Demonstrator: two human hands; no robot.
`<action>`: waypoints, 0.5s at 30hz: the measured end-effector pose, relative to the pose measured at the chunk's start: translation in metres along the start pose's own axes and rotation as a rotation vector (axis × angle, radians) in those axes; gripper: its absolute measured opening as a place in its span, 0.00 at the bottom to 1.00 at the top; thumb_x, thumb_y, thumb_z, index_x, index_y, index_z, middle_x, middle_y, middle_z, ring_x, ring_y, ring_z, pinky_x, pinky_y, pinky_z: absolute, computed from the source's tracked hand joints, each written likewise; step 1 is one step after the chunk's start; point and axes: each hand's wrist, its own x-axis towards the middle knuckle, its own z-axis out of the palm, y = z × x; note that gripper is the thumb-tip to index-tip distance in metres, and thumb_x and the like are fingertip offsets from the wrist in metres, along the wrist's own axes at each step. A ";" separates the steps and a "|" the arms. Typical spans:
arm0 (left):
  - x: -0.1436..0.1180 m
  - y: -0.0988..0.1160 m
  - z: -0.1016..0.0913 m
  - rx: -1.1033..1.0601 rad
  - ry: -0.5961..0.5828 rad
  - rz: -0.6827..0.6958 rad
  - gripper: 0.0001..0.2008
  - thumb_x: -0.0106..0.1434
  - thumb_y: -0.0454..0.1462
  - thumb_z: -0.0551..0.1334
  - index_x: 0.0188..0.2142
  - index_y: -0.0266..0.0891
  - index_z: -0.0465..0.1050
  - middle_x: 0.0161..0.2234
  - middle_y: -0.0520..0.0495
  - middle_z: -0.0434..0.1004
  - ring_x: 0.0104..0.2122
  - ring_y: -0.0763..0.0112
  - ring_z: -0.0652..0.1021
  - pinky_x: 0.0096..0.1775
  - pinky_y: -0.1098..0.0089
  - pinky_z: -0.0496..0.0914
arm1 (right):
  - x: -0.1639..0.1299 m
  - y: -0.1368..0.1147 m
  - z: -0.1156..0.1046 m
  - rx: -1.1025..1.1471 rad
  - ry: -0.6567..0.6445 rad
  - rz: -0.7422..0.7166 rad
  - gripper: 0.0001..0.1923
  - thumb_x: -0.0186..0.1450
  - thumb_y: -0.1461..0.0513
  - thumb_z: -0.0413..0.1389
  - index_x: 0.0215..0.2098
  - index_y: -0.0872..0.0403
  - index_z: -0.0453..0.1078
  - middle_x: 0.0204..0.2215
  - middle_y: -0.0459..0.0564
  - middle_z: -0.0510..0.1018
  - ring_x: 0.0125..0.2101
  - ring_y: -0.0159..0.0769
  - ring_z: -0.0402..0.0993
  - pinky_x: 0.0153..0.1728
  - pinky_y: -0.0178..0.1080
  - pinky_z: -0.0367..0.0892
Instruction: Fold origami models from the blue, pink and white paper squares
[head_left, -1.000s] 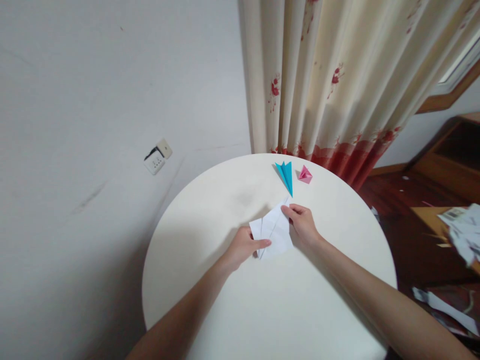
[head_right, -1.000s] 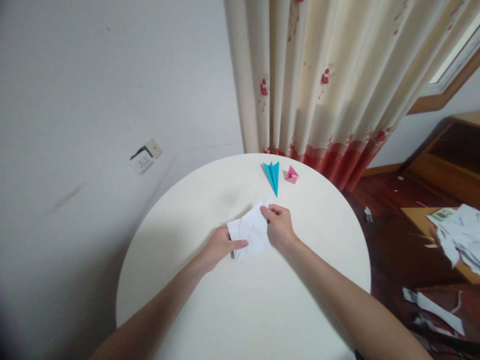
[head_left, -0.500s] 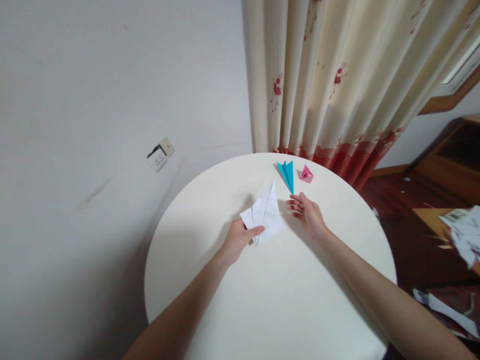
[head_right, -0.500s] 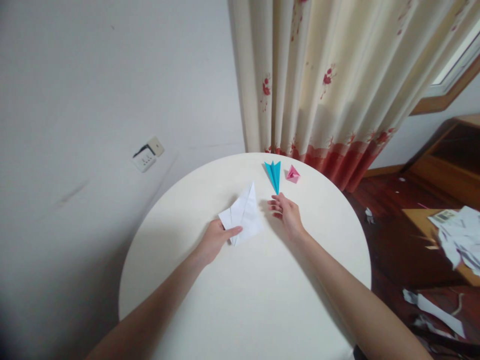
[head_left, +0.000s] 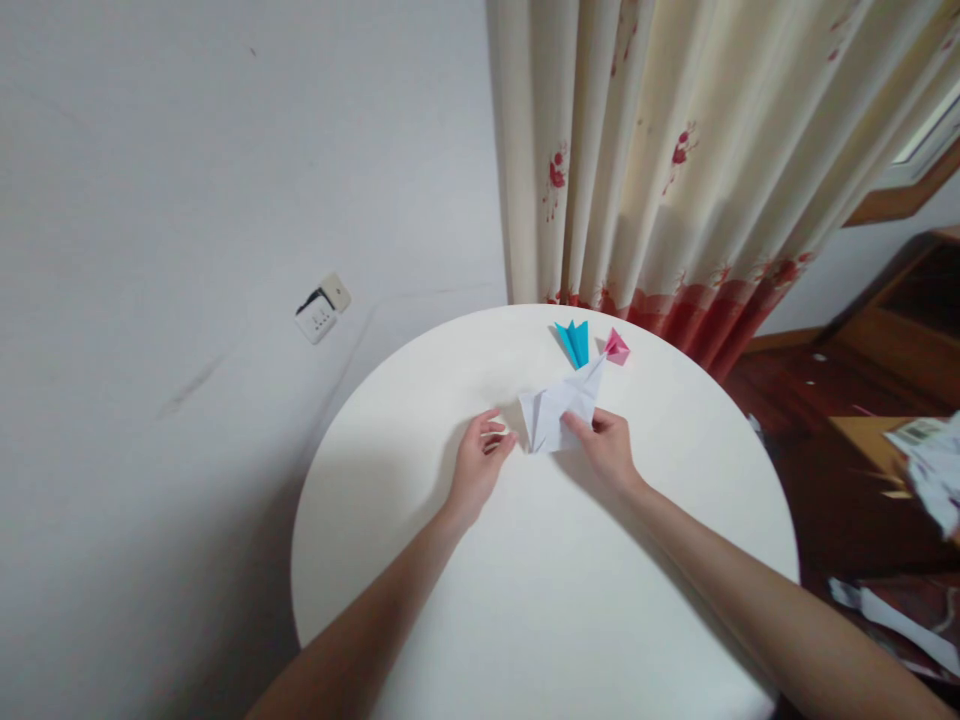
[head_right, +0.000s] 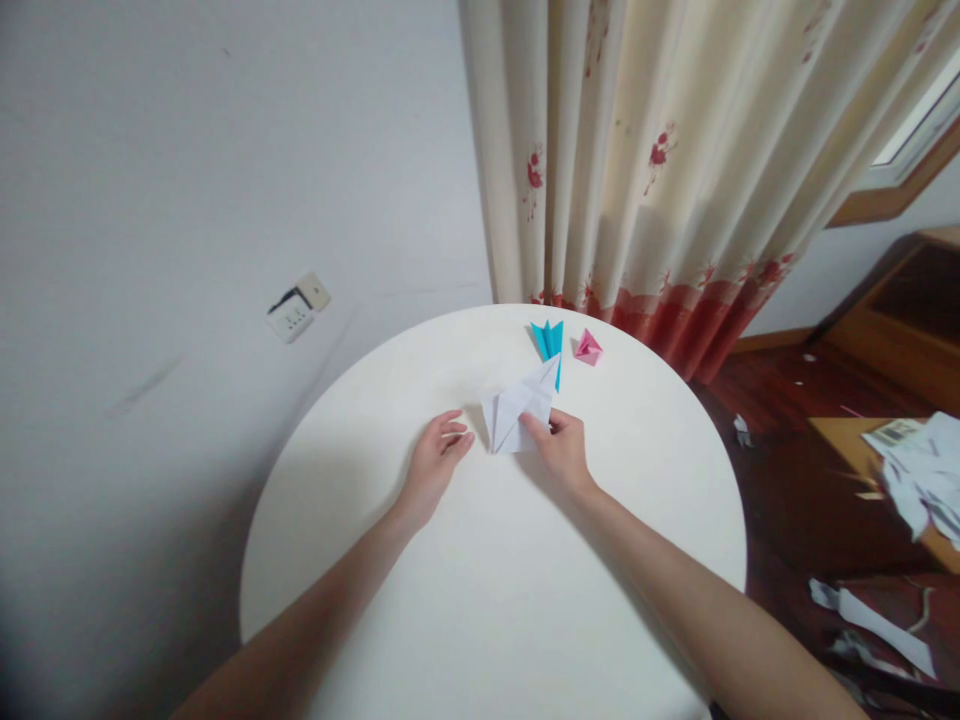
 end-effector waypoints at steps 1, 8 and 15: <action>0.000 0.001 -0.001 -0.035 0.002 -0.038 0.27 0.53 0.44 0.71 0.50 0.39 0.69 0.37 0.47 0.78 0.34 0.72 0.77 0.40 0.71 0.70 | 0.002 -0.001 -0.004 -0.083 0.007 -0.114 0.13 0.60 0.53 0.61 0.32 0.55 0.80 0.33 0.52 0.81 0.34 0.44 0.75 0.37 0.44 0.68; -0.003 0.012 0.000 -0.422 -0.379 -0.465 0.25 0.62 0.54 0.60 0.48 0.36 0.73 0.43 0.40 0.79 0.41 0.65 0.79 0.44 0.67 0.72 | 0.000 -0.012 -0.010 -0.497 -0.366 -0.748 0.20 0.62 0.70 0.54 0.46 0.44 0.78 0.48 0.51 0.77 0.48 0.44 0.67 0.48 0.50 0.66; -0.001 0.007 -0.003 -0.265 -0.234 -0.297 0.26 0.51 0.36 0.72 0.50 0.34 0.72 0.47 0.38 0.79 0.43 0.59 0.79 0.43 0.66 0.71 | 0.000 -0.007 -0.007 -0.475 -0.447 -0.674 0.32 0.57 0.74 0.49 0.55 0.44 0.71 0.56 0.52 0.71 0.57 0.46 0.62 0.56 0.55 0.60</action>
